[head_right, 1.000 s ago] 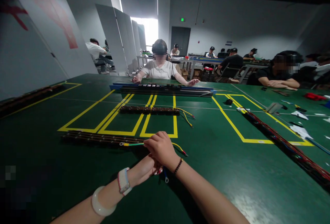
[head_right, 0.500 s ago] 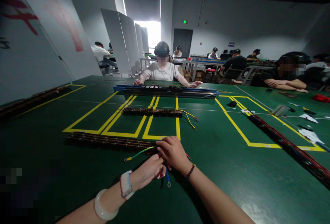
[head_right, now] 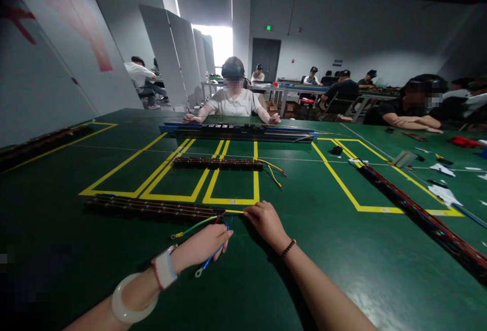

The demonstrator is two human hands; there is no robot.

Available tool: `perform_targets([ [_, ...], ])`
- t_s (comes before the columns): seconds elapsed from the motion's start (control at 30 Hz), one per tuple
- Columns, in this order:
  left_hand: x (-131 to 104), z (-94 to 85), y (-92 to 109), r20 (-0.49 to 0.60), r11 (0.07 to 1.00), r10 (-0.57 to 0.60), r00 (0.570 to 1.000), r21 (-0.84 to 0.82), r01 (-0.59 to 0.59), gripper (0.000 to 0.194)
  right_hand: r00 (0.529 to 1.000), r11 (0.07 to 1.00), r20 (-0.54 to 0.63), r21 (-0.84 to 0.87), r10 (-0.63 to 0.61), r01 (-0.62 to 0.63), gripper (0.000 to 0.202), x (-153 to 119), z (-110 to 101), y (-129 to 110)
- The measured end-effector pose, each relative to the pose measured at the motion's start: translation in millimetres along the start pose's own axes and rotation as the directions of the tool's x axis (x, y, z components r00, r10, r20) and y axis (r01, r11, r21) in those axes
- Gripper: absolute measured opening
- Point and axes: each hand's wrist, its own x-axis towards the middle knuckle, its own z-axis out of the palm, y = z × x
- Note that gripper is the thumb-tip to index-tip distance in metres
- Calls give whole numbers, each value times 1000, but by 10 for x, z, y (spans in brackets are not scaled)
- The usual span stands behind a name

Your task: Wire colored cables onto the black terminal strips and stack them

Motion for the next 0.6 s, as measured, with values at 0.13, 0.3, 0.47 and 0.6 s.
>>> perform_targets([
  [0.13,-11,27,-41,-137,979,78,988,197,-50,45,1000,1000,6,14,-4,4,23,-2,-6,5],
  [0.3,-83,-1,105,-82,824,106,991,565,-41,35,1000,999,-5,35,-16,16,23,-6,35,54],
  [0.47,-222,-147,332,-191,644,135,972,762,60,33,1000,998,-18,54,-25,26,20,-11,52,80],
  [0.6,-265,-233,366,-266,562,142,953,814,144,38,999,998,-13,51,-31,31,21,-15,40,69],
])
